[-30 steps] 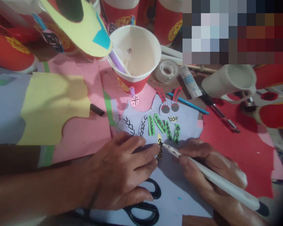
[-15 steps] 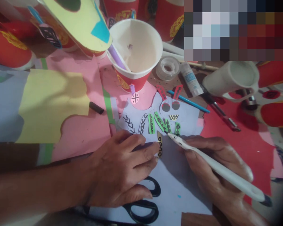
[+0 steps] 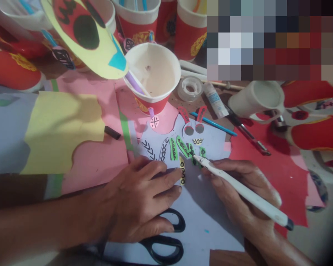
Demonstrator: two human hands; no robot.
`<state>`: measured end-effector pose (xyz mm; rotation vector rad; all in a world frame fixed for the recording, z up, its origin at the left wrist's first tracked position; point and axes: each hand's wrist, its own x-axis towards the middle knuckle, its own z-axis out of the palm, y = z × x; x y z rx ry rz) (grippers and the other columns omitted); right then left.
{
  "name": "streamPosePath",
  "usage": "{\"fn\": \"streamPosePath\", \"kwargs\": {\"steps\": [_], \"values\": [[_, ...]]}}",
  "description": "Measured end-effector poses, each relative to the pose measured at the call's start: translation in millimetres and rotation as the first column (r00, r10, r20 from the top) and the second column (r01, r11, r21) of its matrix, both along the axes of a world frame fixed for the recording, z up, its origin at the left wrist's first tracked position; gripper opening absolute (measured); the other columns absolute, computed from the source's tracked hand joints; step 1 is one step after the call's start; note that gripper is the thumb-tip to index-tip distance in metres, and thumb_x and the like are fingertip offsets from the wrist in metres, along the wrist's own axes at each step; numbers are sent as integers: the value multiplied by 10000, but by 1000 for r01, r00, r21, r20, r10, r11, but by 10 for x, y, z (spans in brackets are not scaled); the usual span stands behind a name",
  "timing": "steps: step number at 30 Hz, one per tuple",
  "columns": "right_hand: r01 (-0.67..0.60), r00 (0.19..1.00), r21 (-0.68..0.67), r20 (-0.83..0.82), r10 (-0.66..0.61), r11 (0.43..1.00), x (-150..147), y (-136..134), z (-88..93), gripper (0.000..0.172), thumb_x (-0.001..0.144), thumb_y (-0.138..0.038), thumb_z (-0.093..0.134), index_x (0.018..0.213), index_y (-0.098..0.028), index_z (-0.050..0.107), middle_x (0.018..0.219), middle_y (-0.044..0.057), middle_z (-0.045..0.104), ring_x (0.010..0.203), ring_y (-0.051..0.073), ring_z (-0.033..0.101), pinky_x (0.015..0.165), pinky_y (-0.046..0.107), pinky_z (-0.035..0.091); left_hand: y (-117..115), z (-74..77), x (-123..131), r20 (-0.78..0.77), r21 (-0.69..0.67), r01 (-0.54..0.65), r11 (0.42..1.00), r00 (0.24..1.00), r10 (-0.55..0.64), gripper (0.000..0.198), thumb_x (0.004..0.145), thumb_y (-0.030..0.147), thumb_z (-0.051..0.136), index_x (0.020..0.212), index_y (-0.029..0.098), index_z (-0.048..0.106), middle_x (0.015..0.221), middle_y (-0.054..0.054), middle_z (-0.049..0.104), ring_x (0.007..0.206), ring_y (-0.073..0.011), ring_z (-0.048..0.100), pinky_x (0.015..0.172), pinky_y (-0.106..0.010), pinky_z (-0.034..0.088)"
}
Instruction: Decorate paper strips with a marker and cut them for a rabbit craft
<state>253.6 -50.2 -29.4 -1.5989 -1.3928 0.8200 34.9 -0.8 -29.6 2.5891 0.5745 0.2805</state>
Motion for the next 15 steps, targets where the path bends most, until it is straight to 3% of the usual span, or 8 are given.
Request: {"fn": "streamPosePath", "kwargs": {"steps": [9, 15], "values": [[24, 999, -56, 43, -21, 998, 0, -9, 28, 127, 791, -244, 657, 916, -241, 632, 761, 14, 709, 662, 162, 664, 492, 240, 516, 140, 85, -77, -2, -130, 117, 985, 993, -118, 403, 911, 433, 446, 1208, 184, 556, 1318, -35, 549, 1058, -251, 450, 869, -403, 323], [-9, 996, -47, 87, 13, 999, 22, -5, 32, 126, 790, -252, 660, 914, -241, 636, 741, 20, 716, 664, 184, 679, 439, 246, 507, 201, 104, -104, 23, -134, 143, 981, 990, -141, 380, 908, 323, 446, 1225, 132, 531, 1295, -82, 557, 1101, -244, 465, 912, -384, 332]]}}
